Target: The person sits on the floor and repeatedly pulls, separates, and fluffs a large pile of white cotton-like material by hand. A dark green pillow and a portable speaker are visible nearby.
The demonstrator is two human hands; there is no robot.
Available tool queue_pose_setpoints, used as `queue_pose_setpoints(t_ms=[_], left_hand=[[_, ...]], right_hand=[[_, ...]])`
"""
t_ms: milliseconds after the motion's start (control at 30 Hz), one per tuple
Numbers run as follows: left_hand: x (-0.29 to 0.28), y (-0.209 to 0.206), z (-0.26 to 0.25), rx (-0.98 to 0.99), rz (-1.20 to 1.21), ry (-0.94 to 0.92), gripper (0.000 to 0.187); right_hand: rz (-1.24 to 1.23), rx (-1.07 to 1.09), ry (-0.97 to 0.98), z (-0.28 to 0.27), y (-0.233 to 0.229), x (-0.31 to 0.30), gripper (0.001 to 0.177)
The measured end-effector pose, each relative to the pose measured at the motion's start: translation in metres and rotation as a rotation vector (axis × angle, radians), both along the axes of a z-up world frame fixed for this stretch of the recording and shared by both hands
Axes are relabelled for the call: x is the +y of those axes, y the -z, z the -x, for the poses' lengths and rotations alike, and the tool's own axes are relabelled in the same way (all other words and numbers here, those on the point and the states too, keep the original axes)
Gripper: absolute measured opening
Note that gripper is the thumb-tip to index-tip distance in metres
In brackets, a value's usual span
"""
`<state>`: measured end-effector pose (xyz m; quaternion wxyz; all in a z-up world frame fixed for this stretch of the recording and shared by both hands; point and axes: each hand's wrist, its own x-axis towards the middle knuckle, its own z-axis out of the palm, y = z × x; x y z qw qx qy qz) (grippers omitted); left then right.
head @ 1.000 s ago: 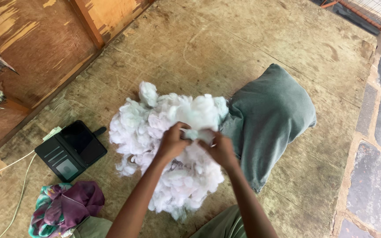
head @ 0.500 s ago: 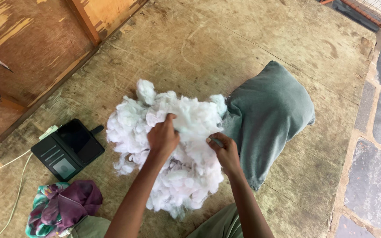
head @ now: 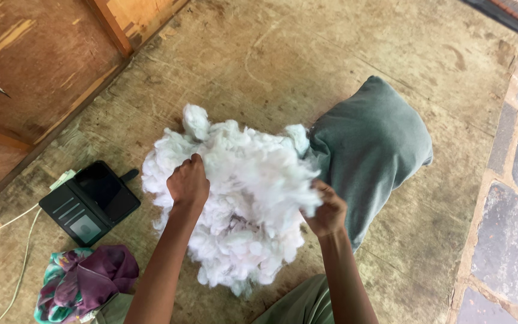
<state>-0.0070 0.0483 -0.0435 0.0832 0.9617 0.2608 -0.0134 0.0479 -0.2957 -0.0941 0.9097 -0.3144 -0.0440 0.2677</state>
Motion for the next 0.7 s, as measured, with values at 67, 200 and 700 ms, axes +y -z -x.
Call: queue_pose_setpoints(t_ms=[67,200,700], left_hand=[[0.001,0.011,-0.001,0.0,-0.034,0.03,0.022],[-0.004,0.016,-0.002,0.063,-0.043,0.034,0.023],[-0.129,-0.029,0.063,-0.192,0.554,0.279,0.041]], right_hand=[[-0.3,-0.015,-0.041,-0.006,-0.01,0.006,0.037],[0.47,-0.004,0.121,-0.021,-0.053,0.037,0.035],[1.049,-0.232,-0.253,0.04,-0.049,0.023,0.072]])
